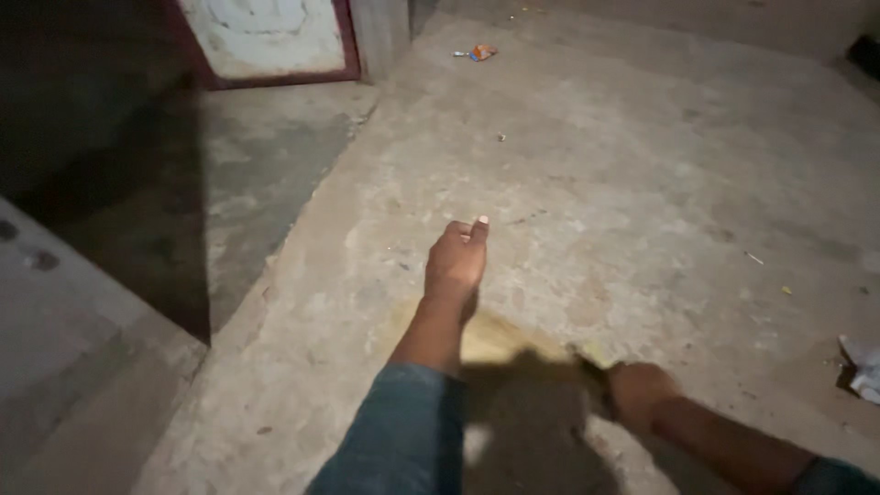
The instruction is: The person sweeps the concrete floor using a handheld straw broom, moving debris and pieces of paper toward a pile while sitting or kneeling.
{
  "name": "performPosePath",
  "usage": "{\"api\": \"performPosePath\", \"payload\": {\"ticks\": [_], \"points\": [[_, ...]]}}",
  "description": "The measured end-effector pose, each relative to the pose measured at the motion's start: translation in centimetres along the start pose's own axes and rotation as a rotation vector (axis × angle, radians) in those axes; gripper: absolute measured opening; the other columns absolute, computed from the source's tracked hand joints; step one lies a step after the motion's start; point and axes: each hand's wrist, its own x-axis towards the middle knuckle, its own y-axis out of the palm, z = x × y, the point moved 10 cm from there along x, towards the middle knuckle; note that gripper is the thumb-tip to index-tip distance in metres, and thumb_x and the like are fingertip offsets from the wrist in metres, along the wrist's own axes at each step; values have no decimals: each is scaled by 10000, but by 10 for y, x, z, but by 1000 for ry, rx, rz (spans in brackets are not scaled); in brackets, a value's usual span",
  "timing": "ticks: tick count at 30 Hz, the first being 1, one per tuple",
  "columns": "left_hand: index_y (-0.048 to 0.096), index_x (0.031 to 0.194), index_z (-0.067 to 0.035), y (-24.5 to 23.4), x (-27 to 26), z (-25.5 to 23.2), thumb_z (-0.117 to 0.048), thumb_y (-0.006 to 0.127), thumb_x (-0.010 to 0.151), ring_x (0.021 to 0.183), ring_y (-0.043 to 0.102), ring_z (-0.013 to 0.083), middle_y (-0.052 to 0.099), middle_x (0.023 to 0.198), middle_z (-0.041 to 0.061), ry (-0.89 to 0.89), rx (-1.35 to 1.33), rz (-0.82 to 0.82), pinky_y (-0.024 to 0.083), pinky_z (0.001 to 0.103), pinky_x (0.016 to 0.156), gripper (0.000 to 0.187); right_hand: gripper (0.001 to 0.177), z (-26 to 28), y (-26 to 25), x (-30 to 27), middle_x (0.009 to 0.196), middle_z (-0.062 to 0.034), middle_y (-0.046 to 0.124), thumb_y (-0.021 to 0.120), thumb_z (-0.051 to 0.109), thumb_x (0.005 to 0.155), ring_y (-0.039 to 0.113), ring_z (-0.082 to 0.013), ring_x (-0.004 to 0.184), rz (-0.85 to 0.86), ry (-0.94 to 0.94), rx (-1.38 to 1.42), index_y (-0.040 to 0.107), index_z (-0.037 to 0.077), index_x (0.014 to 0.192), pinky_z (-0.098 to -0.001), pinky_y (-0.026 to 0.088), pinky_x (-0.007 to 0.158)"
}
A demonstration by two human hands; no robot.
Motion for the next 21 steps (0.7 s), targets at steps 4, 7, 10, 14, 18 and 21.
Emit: {"api": "performPosePath", "payload": {"ticks": [4,7,10,14,18,21], "points": [[685,1146,-105,5,-18,7,-585,526,956,1128,677,362,738,1151,171,-20,79,75,512,448,981,539,846,-149,48,-34,1166,-112,768,536,293,967,755,-279,972,49,329,142,93,222,1684,-470,600,852],[693,1152,-109,23,-19,4,-581,525,963,1144,663,375,723,1169,185,15,235,171,505,462,988,535,588,-248,64,-95,1188,-156,783,502,430,1056,795,-295,973,-11,748,464,368,170,1566,-476,667,850],[696,1158,-117,34,-15,-1,-567,532,956,1146,654,382,718,1174,185,81,259,191,503,467,986,519,613,-262,39,-112,1123,-199,799,532,463,1034,765,-316,940,-154,800,514,398,123,1527,-489,635,820],[721,1110,-86,51,-15,-13,-554,532,957,1115,689,380,752,1112,200,129,198,205,527,473,969,527,886,-202,-30,-102,1113,-203,758,627,391,956,743,-335,921,-325,672,643,130,174,1657,-494,621,814],[694,1151,-90,59,-28,-27,-542,522,966,1125,660,396,712,1162,200,110,235,204,508,496,966,518,923,-78,-76,-60,1237,-179,643,619,400,951,699,-319,960,-355,308,337,22,257,1640,-465,587,852],[724,1122,-58,58,-38,-40,-551,502,992,1134,658,414,720,1174,231,160,236,243,514,481,987,556,822,-21,-59,-47,1283,-195,610,530,311,1009,711,-328,969,-241,151,153,26,275,1657,-473,597,856]]}}
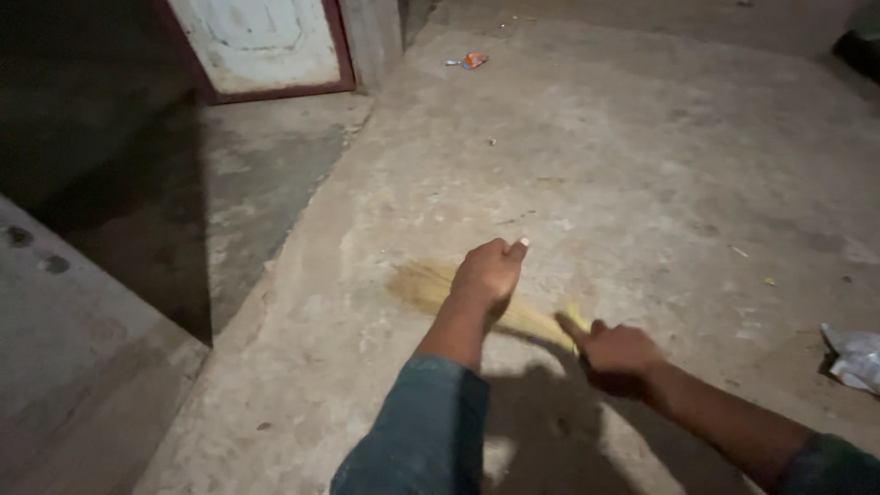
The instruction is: The person sweeps the concrete floor using a handheld straw broom, moving debris and pieces of paper toward a pile while sitting or kneeling.
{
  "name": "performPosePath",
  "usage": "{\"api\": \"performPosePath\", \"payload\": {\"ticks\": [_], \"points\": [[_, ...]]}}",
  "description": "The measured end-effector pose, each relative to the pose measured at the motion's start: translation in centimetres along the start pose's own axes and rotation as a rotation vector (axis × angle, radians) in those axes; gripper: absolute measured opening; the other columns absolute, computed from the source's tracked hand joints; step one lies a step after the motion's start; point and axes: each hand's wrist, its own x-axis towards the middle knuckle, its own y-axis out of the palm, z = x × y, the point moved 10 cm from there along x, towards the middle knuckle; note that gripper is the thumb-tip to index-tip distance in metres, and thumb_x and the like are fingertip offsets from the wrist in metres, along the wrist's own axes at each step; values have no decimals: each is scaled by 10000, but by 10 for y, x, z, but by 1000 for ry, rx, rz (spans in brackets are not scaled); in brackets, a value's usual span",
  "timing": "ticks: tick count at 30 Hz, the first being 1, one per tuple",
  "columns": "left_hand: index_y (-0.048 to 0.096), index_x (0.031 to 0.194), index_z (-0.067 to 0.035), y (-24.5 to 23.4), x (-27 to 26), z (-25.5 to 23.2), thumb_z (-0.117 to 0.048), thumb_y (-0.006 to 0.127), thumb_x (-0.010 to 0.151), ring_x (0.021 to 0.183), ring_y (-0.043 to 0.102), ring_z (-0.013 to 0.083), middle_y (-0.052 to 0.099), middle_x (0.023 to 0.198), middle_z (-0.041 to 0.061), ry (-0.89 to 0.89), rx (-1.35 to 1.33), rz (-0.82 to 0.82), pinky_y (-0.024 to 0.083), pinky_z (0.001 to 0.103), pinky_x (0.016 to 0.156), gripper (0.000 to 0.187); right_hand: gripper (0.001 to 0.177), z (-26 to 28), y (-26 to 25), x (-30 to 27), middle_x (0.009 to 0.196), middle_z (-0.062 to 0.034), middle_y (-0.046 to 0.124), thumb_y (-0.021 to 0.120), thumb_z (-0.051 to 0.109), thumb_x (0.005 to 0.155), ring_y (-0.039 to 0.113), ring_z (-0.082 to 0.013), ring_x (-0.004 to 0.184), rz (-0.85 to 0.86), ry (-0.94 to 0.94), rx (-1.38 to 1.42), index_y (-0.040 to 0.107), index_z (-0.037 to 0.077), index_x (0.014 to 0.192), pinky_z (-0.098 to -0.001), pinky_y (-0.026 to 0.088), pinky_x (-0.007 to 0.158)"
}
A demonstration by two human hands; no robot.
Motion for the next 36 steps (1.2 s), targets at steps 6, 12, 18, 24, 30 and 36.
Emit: {"api": "performPosePath", "payload": {"ticks": [6,12,18,24,30,36], "points": [[703,1179,-100,-12,-3,17,-581,446,974,1193,627,385,686,1269,178,-79,48,88,483,475,1032,583,660,-92,95,34,1200,-231,680,503,293,1053,708,-344,973,156,204,105,187,139,1611,-491,565,858],[709,1192,-96,-6,12,45,-557,434,999,1221,611,392,663,1299,195,-140,91,71,473,490,1044,570,613,-208,60,20,1005,-332,740,688,328,980,712,-392,743,-97,644,860,514,-124,1357,-513,562,588],[692,1177,-72,6,14,9,-525,445,997,1187,621,399,686,1244,205,22,98,-18,484,514,1009,546,847,-96,-32,20,932,-232,764,716,332,886,731,-367,637,-223,335,739,308,157,1608,-481,597,588],[671,1210,-79,8,10,14,-513,438,1004,1213,601,387,664,1273,189,1,135,49,475,511,1022,534,765,-5,45,31,981,-116,713,673,335,908,735,-242,794,22,-138,5,275,280,1559,-396,607,709],[657,1237,-75,-21,9,36,-522,404,1019,1218,603,378,661,1293,183,-24,138,38,463,492,1041,558,707,-151,160,48,1150,-116,746,454,326,1022,755,-280,970,135,132,-136,164,186,1652,-508,594,847],[690,1205,-77,-33,4,39,-545,411,1006,1231,609,369,674,1284,181,-46,178,16,470,483,1048,580,534,-237,59,14,1090,-127,761,597,395,1020,748,-286,932,22,587,157,488,155,1484,-494,622,764]]}}
